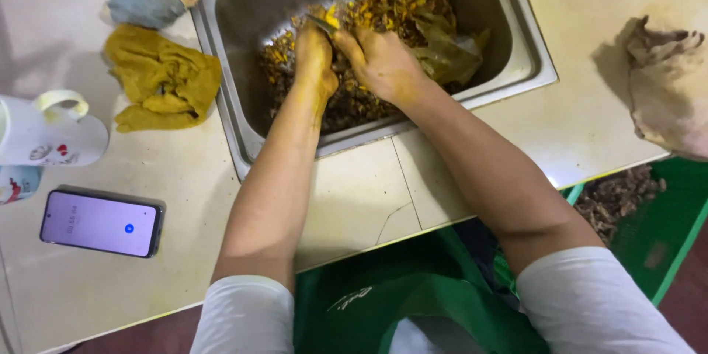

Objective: Mixing and scraping organic material in a sink using hands and a small knife

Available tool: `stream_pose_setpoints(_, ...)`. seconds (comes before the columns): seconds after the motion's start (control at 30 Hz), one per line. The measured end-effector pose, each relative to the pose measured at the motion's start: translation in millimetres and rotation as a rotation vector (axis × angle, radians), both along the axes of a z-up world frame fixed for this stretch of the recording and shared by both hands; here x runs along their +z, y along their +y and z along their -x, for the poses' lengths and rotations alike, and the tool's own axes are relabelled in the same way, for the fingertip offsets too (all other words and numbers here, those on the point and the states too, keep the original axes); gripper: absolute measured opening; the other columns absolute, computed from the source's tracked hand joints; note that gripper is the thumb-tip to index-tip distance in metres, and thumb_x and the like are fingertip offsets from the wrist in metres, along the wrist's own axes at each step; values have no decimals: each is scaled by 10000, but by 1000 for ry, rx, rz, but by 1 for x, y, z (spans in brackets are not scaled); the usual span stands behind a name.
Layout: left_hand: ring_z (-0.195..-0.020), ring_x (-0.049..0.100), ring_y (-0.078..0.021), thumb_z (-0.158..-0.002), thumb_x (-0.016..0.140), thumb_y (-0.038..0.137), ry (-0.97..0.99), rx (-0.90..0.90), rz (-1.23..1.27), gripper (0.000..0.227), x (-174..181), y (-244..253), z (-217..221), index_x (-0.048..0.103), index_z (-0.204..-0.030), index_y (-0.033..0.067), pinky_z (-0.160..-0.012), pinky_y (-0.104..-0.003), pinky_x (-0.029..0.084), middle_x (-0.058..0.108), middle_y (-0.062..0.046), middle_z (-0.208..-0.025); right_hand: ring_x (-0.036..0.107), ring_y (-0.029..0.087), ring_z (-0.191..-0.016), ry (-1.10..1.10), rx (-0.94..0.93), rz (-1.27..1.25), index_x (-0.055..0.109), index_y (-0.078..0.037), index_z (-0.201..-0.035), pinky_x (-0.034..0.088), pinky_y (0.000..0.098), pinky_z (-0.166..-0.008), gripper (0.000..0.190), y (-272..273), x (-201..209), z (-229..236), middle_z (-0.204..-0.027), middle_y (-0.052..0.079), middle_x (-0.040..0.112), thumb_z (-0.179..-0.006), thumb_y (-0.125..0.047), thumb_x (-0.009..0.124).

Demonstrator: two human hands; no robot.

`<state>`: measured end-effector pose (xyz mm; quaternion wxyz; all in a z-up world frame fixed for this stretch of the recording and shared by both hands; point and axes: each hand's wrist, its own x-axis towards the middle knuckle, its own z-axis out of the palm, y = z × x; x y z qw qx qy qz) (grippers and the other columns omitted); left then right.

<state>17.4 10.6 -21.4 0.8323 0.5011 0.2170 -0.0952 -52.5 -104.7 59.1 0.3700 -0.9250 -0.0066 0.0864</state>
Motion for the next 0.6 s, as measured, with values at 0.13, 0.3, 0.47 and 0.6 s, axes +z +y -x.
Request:
stream_pose_setpoints(0.13, -425, 374, -178, -829, 427, 147, -45, -19, -100, 132, 3, -1, -5, 464, -707, 176, -340, -347, 187, 438, -23, -564, 677, 525, -843, -38, 5, 87, 628, -37, -995, 500, 614, -732, 626, 2, 3, -8, -892, 311, 701, -1044, -591, 340)
stream_pose_setpoints(0.3, -428, 389, -124, -928, 403, 205, -116, 7, -176, 231, -17, -8, -12, 491, -715, 215, -350, -315, 245, 454, 23, -587, 637, 562, -973, 3, -97, 119, 660, -35, -1027, 471, 619, -821, 678, 4, -7, -19, -972, 349, 684, -1023, -625, 326)
stream_pose_setpoints(0.47, -690, 663, -244, -957, 502, 239, -180, -202, -443, 219, -30, -28, 15, 674, -1032, 127, -481, -360, 517, 699, -120, -865, 674, 298, -899, 112, -249, -108, 729, -54, -971, 460, 460, -839, 870, -46, -54, -59, -977, 190, 719, -897, -796, 279)
stream_pose_setpoints(0.6, -427, 501, -174, -947, 522, 276, -193, -44, -155, 181, -40, -18, -1, 612, -871, 140, -319, -317, 351, 577, -53, -645, 605, 137, -1194, -234, -171, -404, 688, -40, -1247, 449, 308, -1005, 688, -44, -59, -52, -1264, 118, 700, -990, -593, 369)
